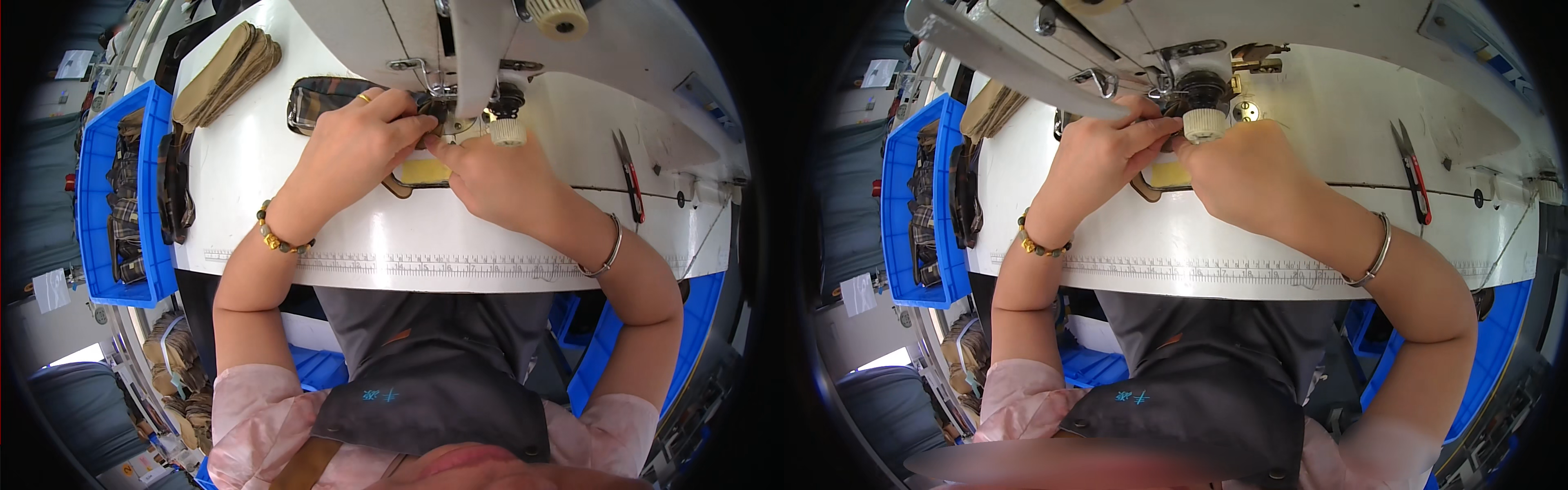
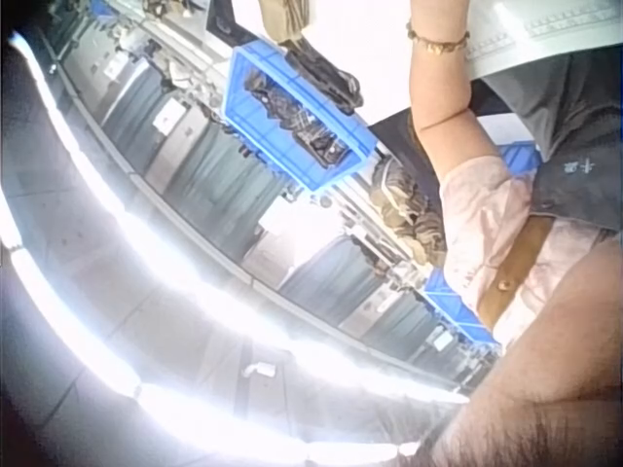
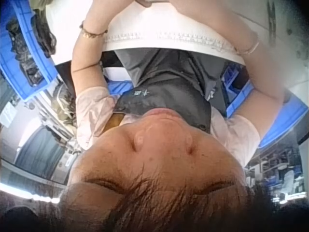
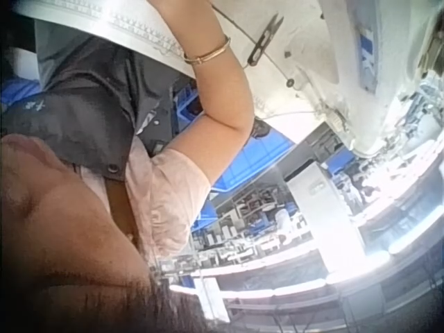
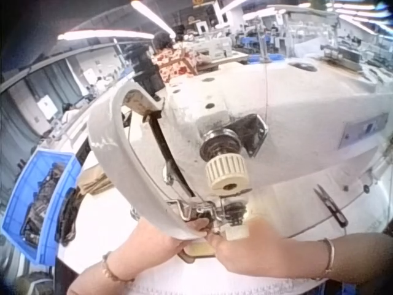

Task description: Sewing together fabric and leather component pieces using an industrial sewing machine.

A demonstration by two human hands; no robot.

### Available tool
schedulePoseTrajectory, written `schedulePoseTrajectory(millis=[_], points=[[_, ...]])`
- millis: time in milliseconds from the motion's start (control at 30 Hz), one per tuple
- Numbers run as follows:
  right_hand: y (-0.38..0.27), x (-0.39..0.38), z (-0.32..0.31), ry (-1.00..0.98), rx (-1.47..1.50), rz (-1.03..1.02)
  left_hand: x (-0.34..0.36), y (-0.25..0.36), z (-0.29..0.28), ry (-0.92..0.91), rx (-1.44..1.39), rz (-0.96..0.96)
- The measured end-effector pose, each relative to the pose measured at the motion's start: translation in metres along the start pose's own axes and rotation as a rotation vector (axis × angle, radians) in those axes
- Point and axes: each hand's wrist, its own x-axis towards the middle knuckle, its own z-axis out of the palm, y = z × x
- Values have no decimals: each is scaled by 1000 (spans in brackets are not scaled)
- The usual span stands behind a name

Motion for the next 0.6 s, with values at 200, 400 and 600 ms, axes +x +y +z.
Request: schedulePoseTrajectory(millis=[200,400,600], points=[[1,-1,-2,18,-43,-28,1,-5,4,60,-54,40],[-2,-4,-9,-101,-100,53,3,-2,7,73,-34,53],[-3,-4,-8,-139,-214,45,2,-2,9,63,45,39]])
